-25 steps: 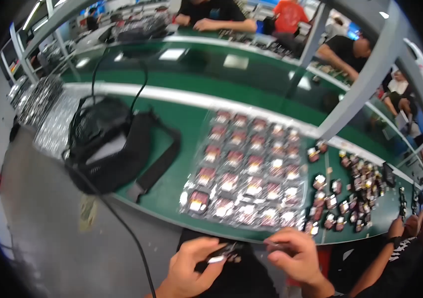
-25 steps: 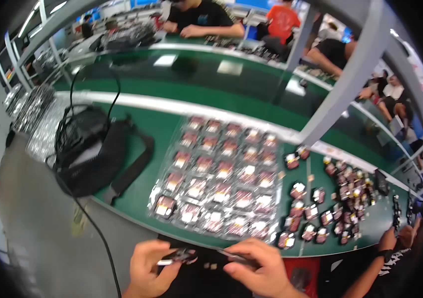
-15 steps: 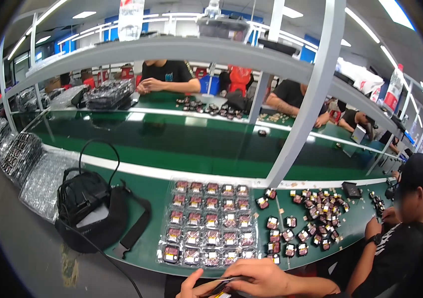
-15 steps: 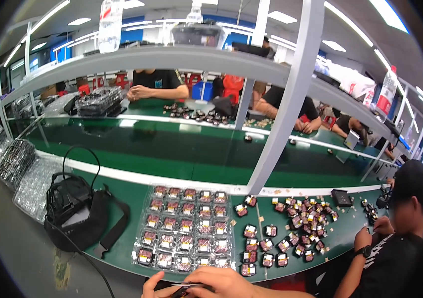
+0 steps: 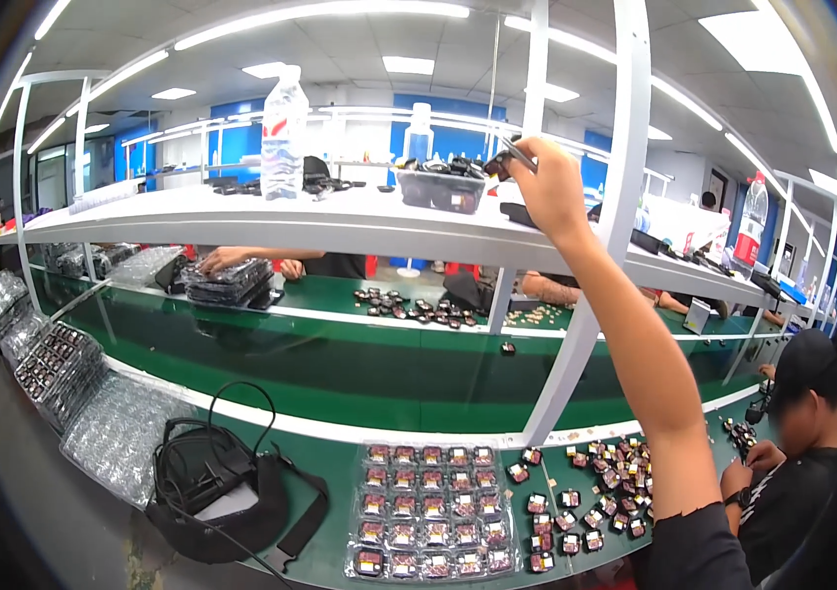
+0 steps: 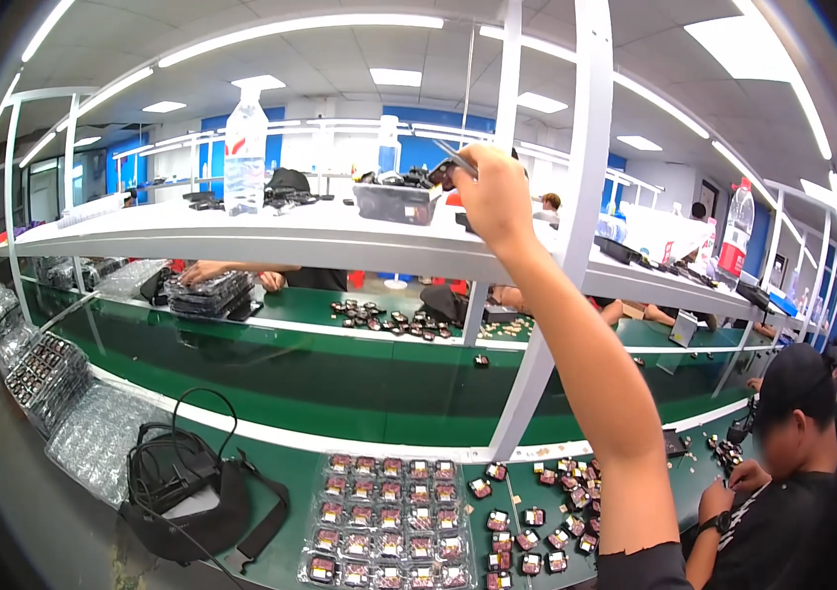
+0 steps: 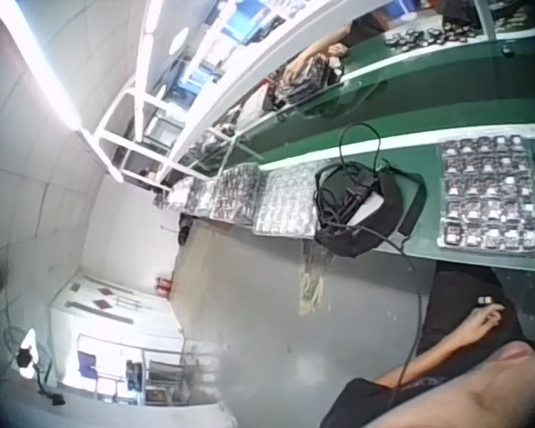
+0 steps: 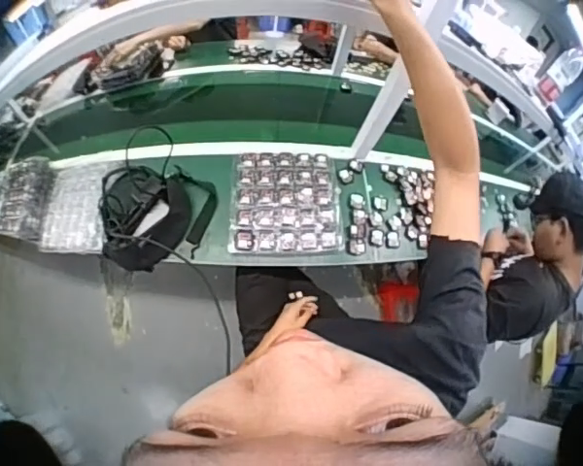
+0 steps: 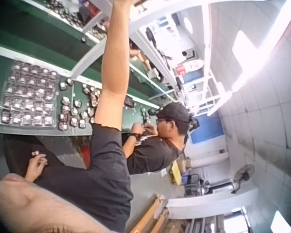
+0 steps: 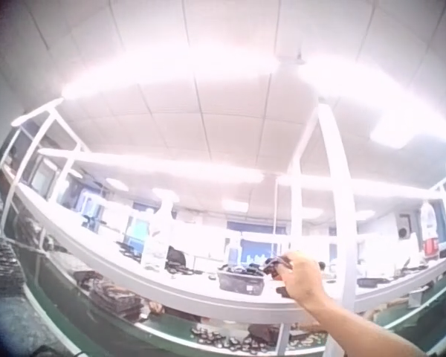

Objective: The person is assembling internal electronic components of a smartwatch at a factory workbench.

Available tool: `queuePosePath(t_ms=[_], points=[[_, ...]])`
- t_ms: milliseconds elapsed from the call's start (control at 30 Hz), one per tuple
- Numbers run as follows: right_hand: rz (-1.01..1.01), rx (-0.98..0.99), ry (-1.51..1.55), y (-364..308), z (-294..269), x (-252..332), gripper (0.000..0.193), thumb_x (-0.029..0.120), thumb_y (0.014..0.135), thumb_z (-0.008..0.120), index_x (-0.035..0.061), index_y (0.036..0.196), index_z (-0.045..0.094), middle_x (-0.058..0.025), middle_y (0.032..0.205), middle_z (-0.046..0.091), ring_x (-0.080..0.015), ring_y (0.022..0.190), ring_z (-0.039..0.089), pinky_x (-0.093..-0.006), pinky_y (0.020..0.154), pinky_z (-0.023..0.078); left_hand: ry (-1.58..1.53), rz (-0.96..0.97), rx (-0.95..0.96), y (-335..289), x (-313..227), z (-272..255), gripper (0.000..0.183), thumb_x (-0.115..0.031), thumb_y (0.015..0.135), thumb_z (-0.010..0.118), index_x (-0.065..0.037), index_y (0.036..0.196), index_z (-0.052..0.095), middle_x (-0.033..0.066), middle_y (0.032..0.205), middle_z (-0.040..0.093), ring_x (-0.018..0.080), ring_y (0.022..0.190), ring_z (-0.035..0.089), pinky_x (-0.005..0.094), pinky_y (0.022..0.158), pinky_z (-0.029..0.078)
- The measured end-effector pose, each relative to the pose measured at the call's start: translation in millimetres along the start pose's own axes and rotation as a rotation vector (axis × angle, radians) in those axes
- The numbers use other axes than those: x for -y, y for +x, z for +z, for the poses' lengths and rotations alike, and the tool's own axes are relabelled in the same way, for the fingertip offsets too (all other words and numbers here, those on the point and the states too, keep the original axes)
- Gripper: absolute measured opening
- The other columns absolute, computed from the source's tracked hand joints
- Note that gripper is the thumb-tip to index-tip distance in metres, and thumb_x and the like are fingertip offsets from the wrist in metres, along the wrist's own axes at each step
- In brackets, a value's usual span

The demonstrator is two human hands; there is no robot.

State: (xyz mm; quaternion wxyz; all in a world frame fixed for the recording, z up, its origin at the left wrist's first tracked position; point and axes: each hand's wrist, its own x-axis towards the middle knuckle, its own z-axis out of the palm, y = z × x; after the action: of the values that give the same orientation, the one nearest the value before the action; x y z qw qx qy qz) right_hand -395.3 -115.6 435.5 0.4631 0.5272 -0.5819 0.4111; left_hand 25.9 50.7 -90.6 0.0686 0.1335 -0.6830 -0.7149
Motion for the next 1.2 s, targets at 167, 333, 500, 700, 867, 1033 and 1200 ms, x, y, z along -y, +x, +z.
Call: queuePosePath(t_ms=[167, 333, 500, 700, 867, 1033, 1200], points=[[0.039, 0.119, -0.161, 45.7, 41.1, -29.3, 0.014, 0.007, 0.088, 0.065, 0.0059, 0.099, 0.072, -0.0177, 0.094, 0.072, -0.0390, 0.092, 0.068, -0.0444, 0.082, 0.052, -0.188, -0.109, -0.113, 10.7, 18.7, -12.5, 0.031, -0.014, 0.104, 0.061, -0.004, 0.133, 0.062, 0.0092, 0.100, 0.074, 0.0149, 0.081, 0.072, 0.0300, 0.074, 0.059], [0.041, 0.295, -0.224, 53.2, 60.2, -47.0, 0.029, -0.001, 0.085, 0.059, 0.0123, 0.104, 0.075, -0.0154, 0.099, 0.075, -0.0380, 0.094, 0.070, -0.0436, 0.083, 0.055, -0.180, -0.113, -0.138, 14.8, 30.2, -12.5, 0.030, -0.017, 0.104, 0.062, -0.005, 0.131, 0.063, 0.0071, 0.098, 0.074, 0.0130, 0.077, 0.070, 0.0287, 0.068, 0.058], [0.008, 0.282, -0.167, 46.9, 70.5, -73.9, 0.028, -0.002, 0.084, 0.060, 0.0110, 0.102, 0.076, -0.0166, 0.097, 0.074, -0.0378, 0.092, 0.070, -0.0434, 0.080, 0.055, -0.170, -0.100, -0.128, 15.0, 29.4, -12.2, 0.030, -0.019, 0.104, 0.062, -0.005, 0.130, 0.063, 0.0066, 0.097, 0.073, 0.0131, 0.076, 0.070, 0.0284, 0.068, 0.057], [0.054, 0.263, -0.182, 43.3, 80.4, -68.7, 0.025, 0.001, 0.087, 0.059, 0.0113, 0.102, 0.077, -0.0177, 0.096, 0.074, -0.0387, 0.090, 0.070, -0.0452, 0.079, 0.055, -0.192, -0.113, -0.138, 14.9, 27.4, -12.6, 0.029, -0.018, 0.104, 0.062, -0.004, 0.130, 0.063, 0.0061, 0.096, 0.072, 0.0125, 0.076, 0.069, 0.0280, 0.068, 0.057], [0.040, 0.294, -0.261, 45.5, 77.4, -61.9, 0.025, 0.004, 0.087, 0.059, 0.0081, 0.103, 0.076, -0.0179, 0.095, 0.074, -0.0388, 0.087, 0.070, -0.0444, 0.078, 0.054, -0.187, -0.124, -0.129, 18.9, 26.5, -11.0, 0.029, -0.017, 0.104, 0.062, -0.003, 0.130, 0.063, 0.0062, 0.095, 0.072, 0.0126, 0.075, 0.069, 0.0275, 0.067, 0.057], [0.039, 0.343, -0.311, 49.4, 81.2, -64.7, 0.024, 0.002, 0.089, 0.055, 0.0066, 0.102, 0.075, -0.0179, 0.095, 0.073, -0.0377, 0.084, 0.071, -0.0447, 0.076, 0.055, -0.210, -0.121, -0.134, 19.8, 31.6, -10.7, 0.028, -0.016, 0.104, 0.062, -0.003, 0.130, 0.063, 0.0058, 0.094, 0.072, 0.0126, 0.074, 0.069, 0.0271, 0.067, 0.056], [0.096, 0.339, -0.262, 47.2, 85.8, -74.1, 0.026, -0.001, 0.088, 0.054, 0.0050, 0.105, 0.073, -0.0162, 0.095, 0.073, -0.0300, 0.067, 0.073, -0.0403, 0.068, 0.058, -0.238, -0.114, -0.132, 21.1, 34.8, -9.1, 0.028, -0.016, 0.104, 0.062, -0.003, 0.130, 0.063, 0.0055, 0.094, 0.072, 0.0126, 0.074, 0.069, 0.0271, 0.067, 0.056]])
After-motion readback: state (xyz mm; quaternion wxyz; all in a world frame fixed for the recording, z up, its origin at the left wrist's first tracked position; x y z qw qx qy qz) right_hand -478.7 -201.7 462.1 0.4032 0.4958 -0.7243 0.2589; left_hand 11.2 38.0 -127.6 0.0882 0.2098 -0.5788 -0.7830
